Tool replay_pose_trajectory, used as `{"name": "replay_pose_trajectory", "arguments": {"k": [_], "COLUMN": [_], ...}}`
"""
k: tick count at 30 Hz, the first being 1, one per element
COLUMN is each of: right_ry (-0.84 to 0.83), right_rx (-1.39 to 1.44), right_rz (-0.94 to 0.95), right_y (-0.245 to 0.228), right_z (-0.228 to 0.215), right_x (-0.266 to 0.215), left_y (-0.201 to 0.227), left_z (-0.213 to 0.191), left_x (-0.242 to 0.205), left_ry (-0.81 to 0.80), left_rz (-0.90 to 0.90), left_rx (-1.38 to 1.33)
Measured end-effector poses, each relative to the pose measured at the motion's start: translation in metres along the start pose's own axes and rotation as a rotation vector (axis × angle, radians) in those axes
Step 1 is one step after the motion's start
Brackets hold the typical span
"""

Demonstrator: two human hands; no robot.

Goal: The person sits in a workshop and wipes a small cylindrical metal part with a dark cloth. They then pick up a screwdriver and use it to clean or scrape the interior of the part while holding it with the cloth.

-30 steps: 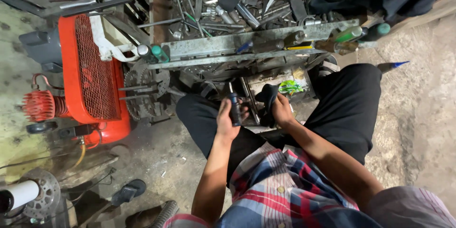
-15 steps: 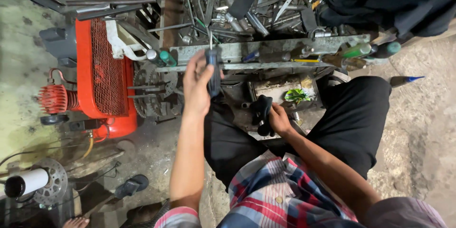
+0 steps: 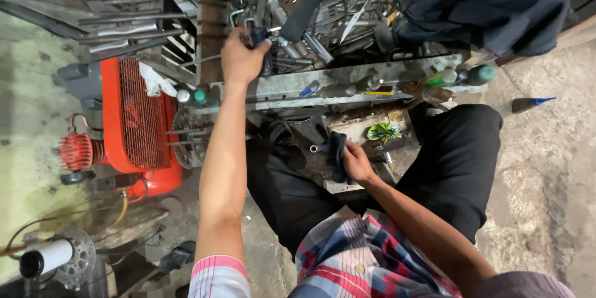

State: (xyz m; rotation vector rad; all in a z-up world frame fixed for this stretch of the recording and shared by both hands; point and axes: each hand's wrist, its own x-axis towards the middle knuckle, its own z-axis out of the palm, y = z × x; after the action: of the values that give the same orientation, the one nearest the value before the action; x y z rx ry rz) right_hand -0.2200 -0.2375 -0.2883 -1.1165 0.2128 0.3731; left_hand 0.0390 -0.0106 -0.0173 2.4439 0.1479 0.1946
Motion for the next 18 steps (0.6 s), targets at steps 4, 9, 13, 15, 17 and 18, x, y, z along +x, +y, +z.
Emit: {"name": "replay_pose_trajectory", "arguments": {"k": [4, 9, 13, 15, 17, 18], "right_ry": [-0.009, -0.013, -0.014, -0.017, -0.03, -0.04], "right_rx": [-0.019, -0.004, -0.054, -0.081, -0.092, -0.101], "right_rz": [-0.007, 0.008, 0.018, 0.02, 0.021, 0.015], "right_y": [-0.023, -0.022, -0.028, -0.029, -0.02, -0.016], "right_z": [0.012, 0.015, 0.016, 0.016, 0.011, 0.008], "right_x": [-0.008, -0.008, -0.009, -0.011, -0.008, -0.006], "left_y": [0.003, -0.003, -0.001, 0.004, 0.019, 0.026], "left_z": [0.013, 0.025, 0.027, 0.025, 0.017, 0.012], "left_x": [0.008, 0.017, 0.016, 0.01, 0.001, -0.003], "left_ry": [-0.071, -0.12, -0.138, -0.14, -0.147, -0.153], "left_rz": [-0.003, -0.011, -0.02, 0.012, -0.008, -0.022], "left_rx": [0.136, 0.238, 0.239, 0.265, 0.264, 0.264]}}
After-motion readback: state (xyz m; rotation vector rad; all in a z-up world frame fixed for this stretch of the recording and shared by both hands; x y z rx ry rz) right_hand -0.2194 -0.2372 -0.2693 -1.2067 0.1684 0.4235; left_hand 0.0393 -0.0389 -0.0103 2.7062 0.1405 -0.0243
